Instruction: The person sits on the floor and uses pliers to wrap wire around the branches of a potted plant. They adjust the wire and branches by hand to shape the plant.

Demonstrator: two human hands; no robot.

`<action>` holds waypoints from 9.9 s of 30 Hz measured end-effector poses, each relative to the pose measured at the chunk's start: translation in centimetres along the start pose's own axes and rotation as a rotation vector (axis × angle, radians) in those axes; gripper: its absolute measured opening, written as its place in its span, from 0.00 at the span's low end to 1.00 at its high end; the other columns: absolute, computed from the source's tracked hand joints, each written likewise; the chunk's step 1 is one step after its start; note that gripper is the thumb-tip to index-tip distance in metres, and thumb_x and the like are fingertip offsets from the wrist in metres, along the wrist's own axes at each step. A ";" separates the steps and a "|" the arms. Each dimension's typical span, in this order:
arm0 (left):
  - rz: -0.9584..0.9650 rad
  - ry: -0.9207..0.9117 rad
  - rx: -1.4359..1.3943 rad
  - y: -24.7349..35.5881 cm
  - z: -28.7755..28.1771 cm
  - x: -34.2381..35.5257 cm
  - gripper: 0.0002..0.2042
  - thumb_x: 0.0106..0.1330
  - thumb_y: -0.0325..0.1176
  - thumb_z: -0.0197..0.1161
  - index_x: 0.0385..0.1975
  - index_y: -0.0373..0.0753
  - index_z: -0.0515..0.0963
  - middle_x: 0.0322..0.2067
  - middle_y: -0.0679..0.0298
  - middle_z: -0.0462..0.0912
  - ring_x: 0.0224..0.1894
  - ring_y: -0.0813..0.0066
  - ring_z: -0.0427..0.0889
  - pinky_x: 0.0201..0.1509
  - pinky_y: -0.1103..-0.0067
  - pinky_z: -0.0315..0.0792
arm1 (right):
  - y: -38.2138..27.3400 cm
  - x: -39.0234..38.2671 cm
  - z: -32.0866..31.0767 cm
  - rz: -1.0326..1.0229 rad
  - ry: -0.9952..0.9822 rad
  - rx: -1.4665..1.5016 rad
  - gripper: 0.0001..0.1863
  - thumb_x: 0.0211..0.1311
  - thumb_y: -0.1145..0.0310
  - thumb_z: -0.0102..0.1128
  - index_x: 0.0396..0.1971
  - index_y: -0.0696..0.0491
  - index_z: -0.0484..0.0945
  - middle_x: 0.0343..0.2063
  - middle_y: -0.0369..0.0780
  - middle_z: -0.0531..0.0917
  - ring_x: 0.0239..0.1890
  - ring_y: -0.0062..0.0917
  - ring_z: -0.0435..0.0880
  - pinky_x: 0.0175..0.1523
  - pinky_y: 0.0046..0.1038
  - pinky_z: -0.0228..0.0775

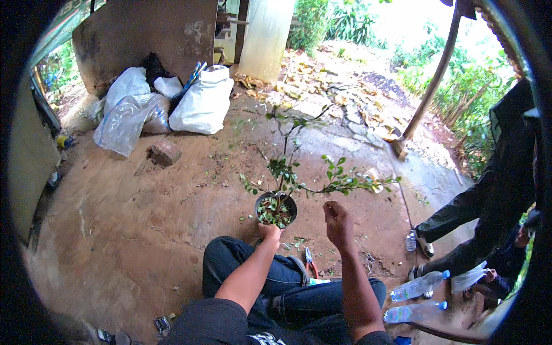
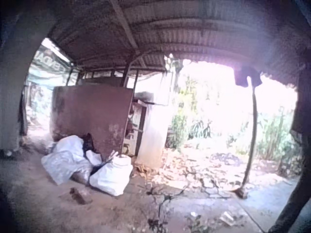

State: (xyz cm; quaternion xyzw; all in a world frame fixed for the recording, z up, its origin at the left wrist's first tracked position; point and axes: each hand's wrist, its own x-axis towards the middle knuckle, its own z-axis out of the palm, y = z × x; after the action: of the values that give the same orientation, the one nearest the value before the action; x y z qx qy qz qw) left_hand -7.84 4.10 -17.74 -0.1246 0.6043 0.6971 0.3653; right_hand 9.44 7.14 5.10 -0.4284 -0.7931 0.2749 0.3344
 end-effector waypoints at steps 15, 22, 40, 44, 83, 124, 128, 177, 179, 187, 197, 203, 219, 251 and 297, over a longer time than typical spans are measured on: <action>0.834 -0.573 0.371 8.7 -4.6 -10.9 0.11 0.75 0.36 0.56 0.41 0.35 0.82 0.30 0.57 0.87 0.34 0.65 0.88 0.43 0.70 0.79 | -4.9 0.0 -1.1 -0.045 -0.149 -0.374 0.12 0.73 0.64 0.60 0.44 0.58 0.84 0.32 0.53 0.88 0.35 0.44 0.89 0.42 0.42 0.78; 1.145 -0.557 0.568 12.3 -5.3 -13.6 0.10 0.73 0.34 0.59 0.42 0.36 0.83 0.36 0.53 0.86 0.40 0.57 0.85 0.50 0.65 0.77 | -0.6 -0.5 2.1 -0.054 -0.004 0.214 0.10 0.76 0.68 0.58 0.44 0.59 0.83 0.24 0.41 0.82 0.28 0.23 0.80 0.36 0.30 0.74; 1.382 -0.910 0.899 18.4 4.0 -12.4 0.08 0.75 0.30 0.58 0.48 0.36 0.74 0.36 0.49 0.79 0.43 0.43 0.77 0.50 0.59 0.70 | 1.5 -1.5 3.5 -0.285 0.188 0.323 0.07 0.71 0.72 0.64 0.36 0.60 0.82 0.23 0.46 0.81 0.25 0.35 0.83 0.34 0.34 0.73; 1.337 -0.888 0.868 18.3 3.5 -11.4 0.09 0.74 0.29 0.58 0.50 0.36 0.73 0.34 0.49 0.77 0.41 0.43 0.77 0.46 0.59 0.71 | 1.2 -1.4 3.0 -0.295 0.215 0.329 0.06 0.70 0.73 0.64 0.34 0.60 0.81 0.24 0.47 0.81 0.26 0.36 0.83 0.33 0.34 0.73; 1.574 -0.869 0.372 17.1 5.0 -9.3 0.03 0.68 0.25 0.63 0.34 0.35 0.76 0.27 0.54 0.77 0.34 0.50 0.79 0.43 0.62 0.68 | -8.3 10.3 -3.1 -0.130 -0.514 -0.127 0.26 0.79 0.54 0.53 0.27 0.61 0.83 0.20 0.47 0.83 0.24 0.40 0.84 0.35 0.40 0.73; 1.248 -0.913 0.342 19.4 4.5 -9.7 0.06 0.74 0.26 0.54 0.33 0.32 0.74 0.29 0.48 0.78 0.36 0.43 0.80 0.42 0.60 0.71 | 0.3 14.2 6.2 -0.112 -0.660 1.259 0.18 0.74 0.54 0.63 0.35 0.55 0.78 0.37 0.38 0.79 0.39 0.25 0.78 0.44 0.29 0.71; 1.301 -0.873 0.350 19.3 4.3 -9.6 0.07 0.75 0.27 0.54 0.33 0.31 0.73 0.29 0.47 0.77 0.36 0.42 0.80 0.39 0.61 0.71 | 1.0 12.7 9.1 -0.002 -0.524 1.440 0.21 0.73 0.48 0.62 0.33 0.53 0.74 0.32 0.36 0.76 0.38 0.24 0.77 0.47 0.30 0.71; 1.292 -0.978 0.385 19.7 4.5 -7.6 0.04 0.75 0.27 0.59 0.38 0.34 0.78 0.29 0.51 0.79 0.34 0.48 0.78 0.43 0.65 0.68 | -7.4 5.9 -3.5 -0.069 -0.425 0.004 0.18 0.64 0.61 0.75 0.51 0.50 0.82 0.36 0.38 0.87 0.36 0.23 0.83 0.44 0.32 0.77; 1.291 -1.027 0.416 20.0 4.4 -7.8 0.05 0.75 0.28 0.58 0.38 0.34 0.77 0.29 0.51 0.78 0.34 0.48 0.77 0.43 0.65 0.68 | -6.3 7.1 -3.7 -0.185 -0.407 -0.034 0.22 0.63 0.58 0.77 0.54 0.49 0.83 0.40 0.38 0.89 0.40 0.24 0.84 0.48 0.32 0.78; 1.287 -1.017 0.392 20.2 4.2 -7.7 0.07 0.76 0.29 0.58 0.35 0.33 0.78 0.29 0.51 0.79 0.33 0.49 0.78 0.43 0.64 0.68 | -6.1 10.3 -2.4 -0.257 -0.564 0.145 0.17 0.65 0.67 0.74 0.51 0.52 0.83 0.45 0.40 0.89 0.46 0.27 0.87 0.57 0.32 0.79; 1.415 -0.853 0.224 19.0 5.0 -7.7 0.05 0.73 0.26 0.58 0.33 0.35 0.77 0.29 0.53 0.79 0.34 0.48 0.80 0.41 0.64 0.67 | -5.1 7.1 4.6 -0.306 0.009 0.239 0.09 0.73 0.70 0.66 0.35 0.57 0.77 0.27 0.38 0.82 0.29 0.21 0.81 0.35 0.27 0.73; 1.498 -0.826 0.333 18.8 5.0 -7.5 0.08 0.76 0.30 0.55 0.34 0.35 0.77 0.28 0.55 0.79 0.33 0.51 0.81 0.44 0.66 0.70 | -6.2 7.5 7.0 -0.034 0.238 0.275 0.11 0.75 0.66 0.64 0.34 0.56 0.76 0.20 0.32 0.77 0.21 0.15 0.75 0.25 0.23 0.65; 1.292 -1.025 0.401 20.3 4.4 -8.6 0.06 0.76 0.28 0.57 0.38 0.33 0.78 0.29 0.49 0.79 0.34 0.46 0.78 0.44 0.63 0.68 | -5.4 10.6 -2.5 -0.423 -0.340 -0.137 0.26 0.62 0.59 0.77 0.60 0.48 0.83 0.46 0.39 0.86 0.51 0.37 0.82 0.58 0.41 0.74; 1.461 -0.840 0.252 18.7 5.2 -7.7 0.05 0.73 0.28 0.60 0.36 0.35 0.80 0.31 0.53 0.81 0.36 0.50 0.81 0.44 0.64 0.70 | -6.2 6.3 2.1 -0.188 0.074 0.022 0.13 0.69 0.62 0.70 0.30 0.56 0.84 0.24 0.45 0.86 0.26 0.39 0.85 0.33 0.40 0.73; 1.443 -0.666 0.452 22.0 1.1 -10.3 0.07 0.72 0.31 0.63 0.43 0.34 0.81 0.36 0.51 0.84 0.42 0.48 0.83 0.48 0.59 0.73 | -3.9 3.5 1.5 0.161 0.170 -0.010 0.26 0.76 0.49 0.62 0.35 0.62 0.84 0.24 0.46 0.85 0.29 0.24 0.79 0.36 0.37 0.70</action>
State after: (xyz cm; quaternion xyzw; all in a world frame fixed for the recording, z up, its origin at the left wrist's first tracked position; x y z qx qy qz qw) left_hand -14.82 1.38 5.44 0.5836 0.5215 0.6224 0.0040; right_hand 4.95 8.04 7.96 -0.5143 -0.7263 0.2595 0.3749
